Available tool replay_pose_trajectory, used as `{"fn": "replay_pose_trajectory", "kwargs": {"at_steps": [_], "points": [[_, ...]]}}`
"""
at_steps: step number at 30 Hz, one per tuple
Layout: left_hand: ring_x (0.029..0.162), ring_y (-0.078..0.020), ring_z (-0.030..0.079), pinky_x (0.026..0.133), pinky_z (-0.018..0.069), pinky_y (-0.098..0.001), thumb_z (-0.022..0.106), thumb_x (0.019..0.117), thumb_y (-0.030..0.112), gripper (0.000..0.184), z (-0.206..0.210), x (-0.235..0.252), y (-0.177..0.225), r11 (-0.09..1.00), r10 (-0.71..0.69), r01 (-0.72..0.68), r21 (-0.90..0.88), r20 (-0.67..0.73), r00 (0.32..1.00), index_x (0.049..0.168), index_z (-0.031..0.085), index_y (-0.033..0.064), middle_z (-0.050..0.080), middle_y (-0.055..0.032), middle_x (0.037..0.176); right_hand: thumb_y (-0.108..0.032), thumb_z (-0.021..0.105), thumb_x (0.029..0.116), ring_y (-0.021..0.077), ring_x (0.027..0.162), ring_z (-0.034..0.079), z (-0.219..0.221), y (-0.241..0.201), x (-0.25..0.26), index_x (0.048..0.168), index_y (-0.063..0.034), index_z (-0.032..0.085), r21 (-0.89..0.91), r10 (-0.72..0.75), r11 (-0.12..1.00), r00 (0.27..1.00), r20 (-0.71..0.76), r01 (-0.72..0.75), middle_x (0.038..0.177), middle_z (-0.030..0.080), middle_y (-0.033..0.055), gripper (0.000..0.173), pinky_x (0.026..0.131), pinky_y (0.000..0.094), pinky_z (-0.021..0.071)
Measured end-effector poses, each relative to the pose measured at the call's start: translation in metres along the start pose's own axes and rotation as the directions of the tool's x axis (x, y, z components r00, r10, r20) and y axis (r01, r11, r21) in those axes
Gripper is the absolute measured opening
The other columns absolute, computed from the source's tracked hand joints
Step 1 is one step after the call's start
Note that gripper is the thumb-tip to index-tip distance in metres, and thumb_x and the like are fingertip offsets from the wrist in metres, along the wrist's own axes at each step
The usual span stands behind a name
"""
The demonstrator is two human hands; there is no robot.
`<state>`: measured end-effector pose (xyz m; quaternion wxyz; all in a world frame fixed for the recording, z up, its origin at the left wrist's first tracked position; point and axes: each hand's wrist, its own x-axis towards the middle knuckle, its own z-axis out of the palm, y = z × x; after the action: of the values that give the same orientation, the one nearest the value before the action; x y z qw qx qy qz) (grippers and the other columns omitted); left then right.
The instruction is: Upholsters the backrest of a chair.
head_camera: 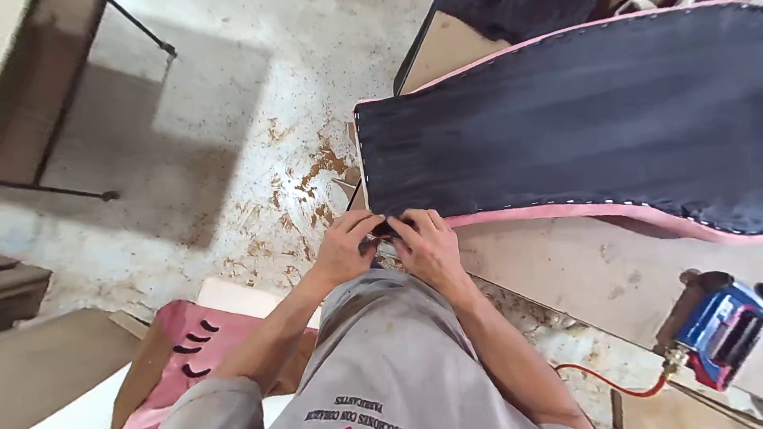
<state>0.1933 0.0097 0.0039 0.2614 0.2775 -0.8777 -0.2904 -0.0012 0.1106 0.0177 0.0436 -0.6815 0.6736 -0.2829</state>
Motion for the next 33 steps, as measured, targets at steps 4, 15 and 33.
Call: {"fn": "replay_pose_trajectory", "kwargs": {"at_steps": [4,15,33], "points": [[0.099,-0.0154,0.071,0.09,0.0602,-0.0336,0.07,0.0951,0.015,0.014,0.009,-0.009,-0.015,0.969,-0.125,0.095,-0.226,-0.121,0.985,0.101,0.078,0.0042,0.074,-0.0104,0.104,-0.025,0.063,0.101,0.0179,0.088,0.071,-0.001,0.003,0.028,0.101,-0.0157,0.081,0.146,0.029,0.989,0.998,0.057,-0.037,0.095,0.075,0.0033,0.021,0.075,0.0363,0.0588],[0.093,-0.0113,0.07,0.088,0.0604,-0.0331,0.058,0.1008,0.01,0.021,0.021,-0.021,-0.012,0.883,-0.238,0.143,-0.447,-0.166,0.957,0.113,0.072,-0.0012,0.074,-0.009,0.104,-0.018,0.066,0.0983,0.0177,0.084,0.071,-0.015,-0.012,0.037,0.099,-0.0121,0.08,0.097,-0.066,0.994,0.993,0.101,0.056,0.095,0.073,0.0063,0.015,0.07,0.0352,0.0589],[0.093,-0.0228,0.07,0.079,0.0585,-0.0369,0.058,0.099,0.016,0.02,0.007,0.028,0.004,0.99,0.053,-0.052,0.128,-0.002,0.999,0.092,0.074,0.006,0.072,-0.0087,0.095,-0.024,0.05,0.0998,0.0253,0.072,0.069,0.004,-0.02,-0.031,0.136,-0.0133,0.068,-0.14,0.088,0.988,0.981,0.172,-0.064,0.088,0.073,0.0092,0.042,0.054,0.039,0.0526]]}}
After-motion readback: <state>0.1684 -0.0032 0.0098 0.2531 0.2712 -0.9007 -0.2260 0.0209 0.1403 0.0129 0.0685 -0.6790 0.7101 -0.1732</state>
